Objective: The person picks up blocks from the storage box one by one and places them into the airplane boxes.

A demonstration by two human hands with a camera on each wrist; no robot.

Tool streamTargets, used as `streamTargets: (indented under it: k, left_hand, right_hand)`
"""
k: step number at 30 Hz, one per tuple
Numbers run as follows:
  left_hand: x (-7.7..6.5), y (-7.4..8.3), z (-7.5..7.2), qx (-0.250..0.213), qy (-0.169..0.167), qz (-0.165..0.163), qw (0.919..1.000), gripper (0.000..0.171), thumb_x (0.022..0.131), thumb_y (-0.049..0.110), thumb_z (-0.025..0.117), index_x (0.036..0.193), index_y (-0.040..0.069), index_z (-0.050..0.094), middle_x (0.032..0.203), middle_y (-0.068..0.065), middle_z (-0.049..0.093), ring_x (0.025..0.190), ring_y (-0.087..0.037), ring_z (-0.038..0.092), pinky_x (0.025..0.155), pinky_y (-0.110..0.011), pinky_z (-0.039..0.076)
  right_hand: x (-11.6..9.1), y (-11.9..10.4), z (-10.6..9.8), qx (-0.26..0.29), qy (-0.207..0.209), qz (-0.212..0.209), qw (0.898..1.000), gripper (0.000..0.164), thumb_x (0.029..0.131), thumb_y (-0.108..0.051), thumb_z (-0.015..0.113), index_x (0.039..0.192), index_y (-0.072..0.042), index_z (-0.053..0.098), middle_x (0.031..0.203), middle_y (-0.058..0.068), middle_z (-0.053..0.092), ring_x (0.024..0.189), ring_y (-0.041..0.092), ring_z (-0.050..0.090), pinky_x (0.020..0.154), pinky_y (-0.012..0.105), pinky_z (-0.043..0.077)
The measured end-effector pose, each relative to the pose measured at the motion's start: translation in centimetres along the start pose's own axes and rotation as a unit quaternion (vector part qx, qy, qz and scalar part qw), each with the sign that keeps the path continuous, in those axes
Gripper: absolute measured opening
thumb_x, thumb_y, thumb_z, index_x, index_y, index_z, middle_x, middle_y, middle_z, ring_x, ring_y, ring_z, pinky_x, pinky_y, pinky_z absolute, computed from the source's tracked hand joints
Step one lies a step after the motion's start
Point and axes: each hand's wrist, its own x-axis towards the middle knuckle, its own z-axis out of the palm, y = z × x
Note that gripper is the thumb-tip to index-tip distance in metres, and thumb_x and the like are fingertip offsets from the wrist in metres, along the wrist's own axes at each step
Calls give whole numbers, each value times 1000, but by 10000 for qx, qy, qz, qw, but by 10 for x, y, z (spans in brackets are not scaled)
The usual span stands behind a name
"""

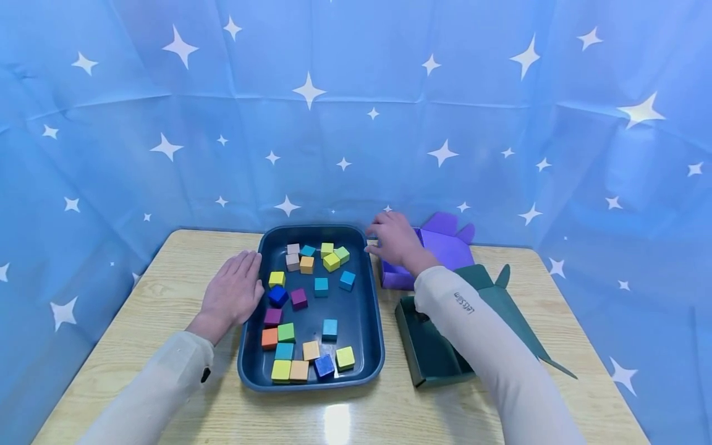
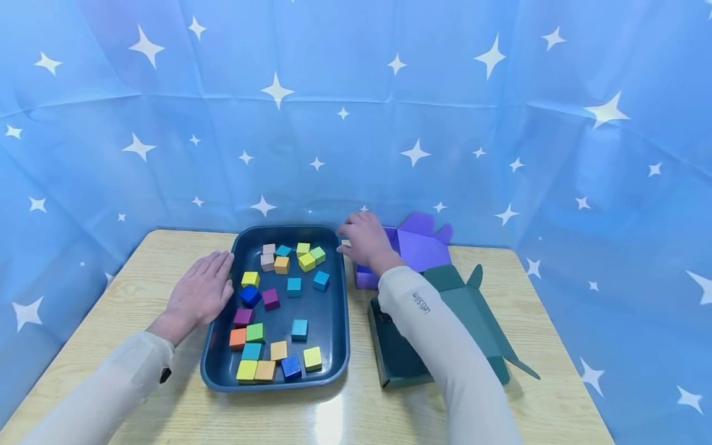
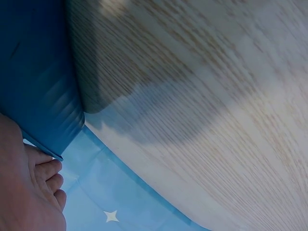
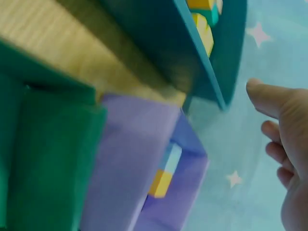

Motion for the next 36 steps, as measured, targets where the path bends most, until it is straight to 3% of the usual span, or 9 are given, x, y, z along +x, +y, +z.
streamTargets:
  k: [8, 15, 23, 36]
  left_hand:
    - [-2, -2, -1, -54, -32, -20, 10000, 69, 100, 38, 40, 154, 1, 21, 160, -18, 26, 149, -37, 22, 124, -50, 16]
    - [-3, -2, -1, -78, -38, -39, 10000, 68, 100, 38, 40, 154, 1, 20, 160, -18, 26, 149, -37, 21, 124, -50, 16]
    - [-2, -2, 0, -98, -43, -48, 9999, 68, 100, 38, 40, 154, 1, 20, 160, -18, 26, 149, -37, 21, 124, -49, 15]
    - [0, -1, 0, -142, -27, -20, 9999, 67, 100, 37, 39, 154, 1, 20, 160, -18, 25, 149, -37, 21, 124, -50, 15]
  right_hand:
    - [-4, -30, 18, -99, -183, -580, 9981, 33, 87, -39, 72, 114, -19, 73, 114, 2, 62, 114, 22, 52, 113, 43, 35]
    - [-7, -45, 32, -289, -531, -738, 9954, 35, 87, -40, 72, 115, -18, 72, 117, 2, 62, 114, 21, 51, 111, 41, 37]
    - [-8, -54, 43, -609, -770, -518, 9938, 43, 88, -47, 68, 118, -16, 71, 118, 3, 61, 111, 21, 49, 111, 41, 36]
    - [-8, -55, 58, -685, -706, -216, 9949, 43, 87, -49, 69, 117, -18, 72, 117, 1, 63, 111, 21, 49, 113, 40, 33]
